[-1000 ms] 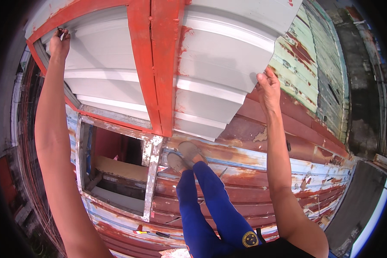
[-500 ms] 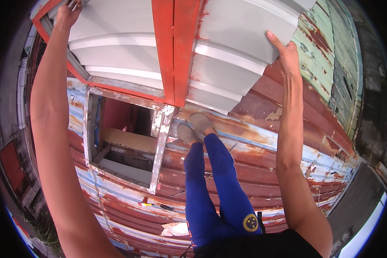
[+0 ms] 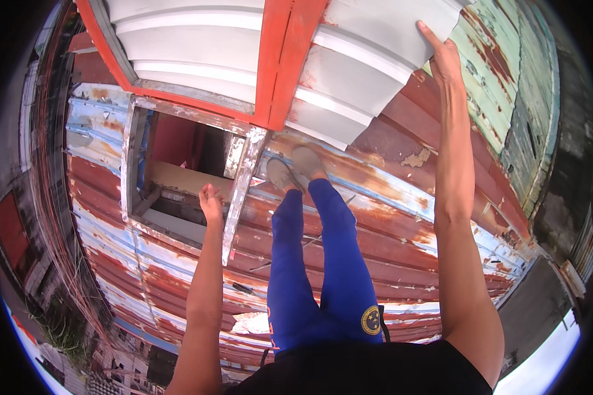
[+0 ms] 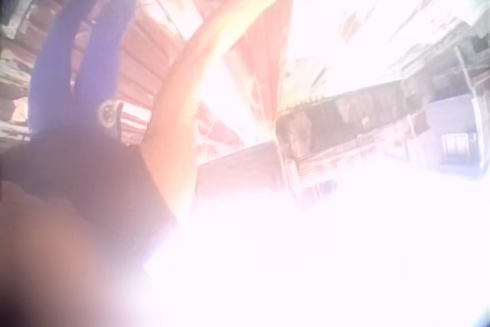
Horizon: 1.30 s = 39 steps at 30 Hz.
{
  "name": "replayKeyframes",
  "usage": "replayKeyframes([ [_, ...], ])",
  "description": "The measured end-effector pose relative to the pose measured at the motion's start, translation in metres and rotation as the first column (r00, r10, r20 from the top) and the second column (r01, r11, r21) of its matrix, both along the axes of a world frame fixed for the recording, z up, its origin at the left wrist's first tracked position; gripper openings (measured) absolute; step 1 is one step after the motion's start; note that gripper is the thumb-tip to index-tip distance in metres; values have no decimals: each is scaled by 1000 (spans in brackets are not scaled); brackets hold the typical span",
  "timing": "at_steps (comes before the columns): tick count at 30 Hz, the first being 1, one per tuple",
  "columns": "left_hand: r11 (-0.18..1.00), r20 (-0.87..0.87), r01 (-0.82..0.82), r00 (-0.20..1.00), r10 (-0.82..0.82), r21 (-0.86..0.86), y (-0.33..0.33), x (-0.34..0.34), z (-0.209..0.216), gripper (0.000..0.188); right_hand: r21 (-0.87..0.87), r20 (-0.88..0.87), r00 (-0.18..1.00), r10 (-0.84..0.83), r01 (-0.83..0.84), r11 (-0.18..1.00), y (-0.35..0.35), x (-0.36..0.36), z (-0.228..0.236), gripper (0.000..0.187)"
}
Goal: The person places a blue corrugated sheet on a rusty metal roof, then uses a paintbrush and red paint to coat the metal frame around a roof opening. The person repeatedly dips the brush into a small container and applies paint to the frame edges.
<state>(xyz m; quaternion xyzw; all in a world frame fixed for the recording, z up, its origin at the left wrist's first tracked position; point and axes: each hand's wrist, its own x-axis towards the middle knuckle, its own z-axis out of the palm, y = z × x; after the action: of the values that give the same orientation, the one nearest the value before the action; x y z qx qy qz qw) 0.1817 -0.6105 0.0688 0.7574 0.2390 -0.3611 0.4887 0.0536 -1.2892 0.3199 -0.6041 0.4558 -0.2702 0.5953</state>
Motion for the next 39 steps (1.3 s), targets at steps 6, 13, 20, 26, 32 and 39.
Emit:
replayKeyframes([
  [6,936,-290,-15,949,124,352,233,-261,50,37,58,-21,1000,-21,22,998,-41,-13,-13,69],
  [13,929,-443,-27,874,201,368,255,-318,101,42,78,-32,999,5,-3,997,-70,-3,-54,76],
  [20,931,-437,-8,881,179,366,230,-356,102,46,146,-36,998,58,-52,988,-114,-6,-92,74],
  [26,932,-395,-41,898,193,361,201,-369,101,48,195,-21,995,96,-90,977,-136,-9,-117,77],
  [32,931,-395,-43,898,195,362,192,-374,103,48,186,-10,995,94,-91,978,-156,-8,-151,79],
  [39,914,-417,-13,887,199,406,193,-384,108,45,281,-18,994,110,-100,955,-183,-14,-183,77],
])
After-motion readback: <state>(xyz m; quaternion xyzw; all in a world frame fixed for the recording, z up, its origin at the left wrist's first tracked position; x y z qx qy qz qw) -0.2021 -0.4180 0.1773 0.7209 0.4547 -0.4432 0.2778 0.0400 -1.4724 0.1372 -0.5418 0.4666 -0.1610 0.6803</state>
